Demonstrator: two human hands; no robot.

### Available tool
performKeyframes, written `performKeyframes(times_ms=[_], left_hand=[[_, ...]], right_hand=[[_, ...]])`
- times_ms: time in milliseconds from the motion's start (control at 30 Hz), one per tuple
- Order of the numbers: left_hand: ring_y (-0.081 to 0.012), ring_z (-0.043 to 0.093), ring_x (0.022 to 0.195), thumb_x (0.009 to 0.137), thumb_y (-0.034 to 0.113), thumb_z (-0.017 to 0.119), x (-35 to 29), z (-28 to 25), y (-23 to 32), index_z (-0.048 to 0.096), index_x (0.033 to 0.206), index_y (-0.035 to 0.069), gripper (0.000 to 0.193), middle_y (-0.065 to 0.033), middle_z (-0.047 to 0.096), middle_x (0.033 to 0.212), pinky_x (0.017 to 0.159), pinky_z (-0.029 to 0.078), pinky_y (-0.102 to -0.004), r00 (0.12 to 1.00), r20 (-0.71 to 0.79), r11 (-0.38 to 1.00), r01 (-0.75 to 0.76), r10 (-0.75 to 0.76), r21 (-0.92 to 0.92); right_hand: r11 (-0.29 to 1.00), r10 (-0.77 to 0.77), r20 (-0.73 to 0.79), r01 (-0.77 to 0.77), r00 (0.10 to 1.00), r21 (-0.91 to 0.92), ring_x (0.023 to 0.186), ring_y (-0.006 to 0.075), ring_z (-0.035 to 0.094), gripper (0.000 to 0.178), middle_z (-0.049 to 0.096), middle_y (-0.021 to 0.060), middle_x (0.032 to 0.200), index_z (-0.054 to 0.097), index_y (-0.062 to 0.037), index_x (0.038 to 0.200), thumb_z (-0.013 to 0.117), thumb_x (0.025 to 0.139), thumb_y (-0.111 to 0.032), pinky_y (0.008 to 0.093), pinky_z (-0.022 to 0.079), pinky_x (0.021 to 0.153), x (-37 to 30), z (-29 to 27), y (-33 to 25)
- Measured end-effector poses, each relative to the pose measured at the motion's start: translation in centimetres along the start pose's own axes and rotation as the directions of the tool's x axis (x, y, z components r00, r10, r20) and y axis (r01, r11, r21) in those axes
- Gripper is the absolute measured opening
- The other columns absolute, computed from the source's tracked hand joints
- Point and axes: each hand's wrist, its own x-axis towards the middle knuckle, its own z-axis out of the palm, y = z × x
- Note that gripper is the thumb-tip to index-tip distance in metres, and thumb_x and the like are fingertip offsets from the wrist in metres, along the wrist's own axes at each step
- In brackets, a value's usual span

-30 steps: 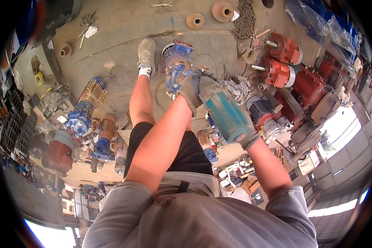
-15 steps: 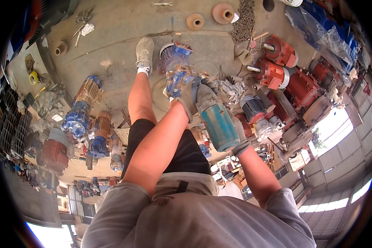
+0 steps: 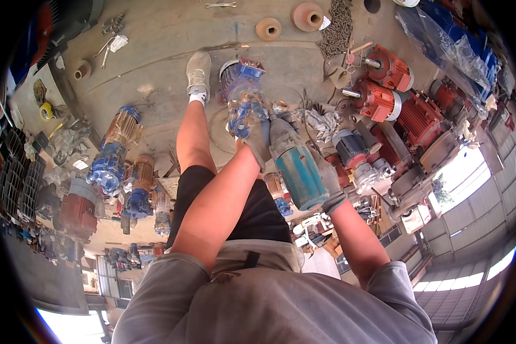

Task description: The person uses a handheld angle grinder to grind the surface of several blue-painted metal motor housings in a workshop. They move from one part to another, repositioning the parts on the floor and adjusting their stance to access different areas for grinding.

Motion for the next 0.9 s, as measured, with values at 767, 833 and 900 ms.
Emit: performKeyframes(times_ms=[767, 833, 900], left_hand=[[-0.0301, 0.067, 0.090, 0.102, 0.051, 0.067, 0.5, 0.3, -0.4, 0.066, 0.100, 0.008, 0.042, -0.0103, 0.067, 0.093, 0.087, 0.059, -0.0478, 0.985, 0.151, 0.994, -0.070, 0.081, -0.079], [-0.0292, 0.067, 0.090, 0.104, 0.046, 0.066, -0.4, 0.6, -0.3, 0.064, 0.096, 0.008, 0.038, -0.0095, 0.067, 0.092, 0.087, 0.059, -0.0465, 0.983, 0.166, 0.985, -0.056, 0.083, -0.161], [-0.0283, 0.067, 0.089, 0.104, 0.044, 0.066, -1.7, 1.8, -0.2, 0.064, 0.095, 0.008, 0.037, -0.0088, 0.066, 0.090, 0.087, 0.059, -0.0456, 0.992, 0.116, 0.998, -0.036, 0.043, -0.061]], right_hand=[[0.975, -0.116, -0.054, 0.103, 0.992, -0.194, 0.101, 0.0439, 0.071, 0.052, 0.071, 0.0233, 0.116, 0.058, -0.0092, 0.143, 0.065, 0.094, -0.026, 0.0513, 0.056, 0.085, 0.4, -1.4, -0.8], [0.968, -0.095, -0.054, 0.079, 0.994, -0.240, 0.101, 0.0442, 0.070, 0.051, 0.071, 0.0241, 0.113, 0.060, -0.0067, 0.139, 0.066, 0.093, -0.025, 0.0511, 0.056, 0.085, 0.4, -2.6, -4.6], [0.979, -0.055, -0.021, 0.050, 0.998, -0.196, 0.101, 0.0443, 0.070, 0.048, 0.072, 0.0243, 0.112, 0.062, -0.0067, 0.137, 0.065, 0.092, -0.023, 0.0511, 0.056, 0.085, 0.4, -3.7, -6.2]])
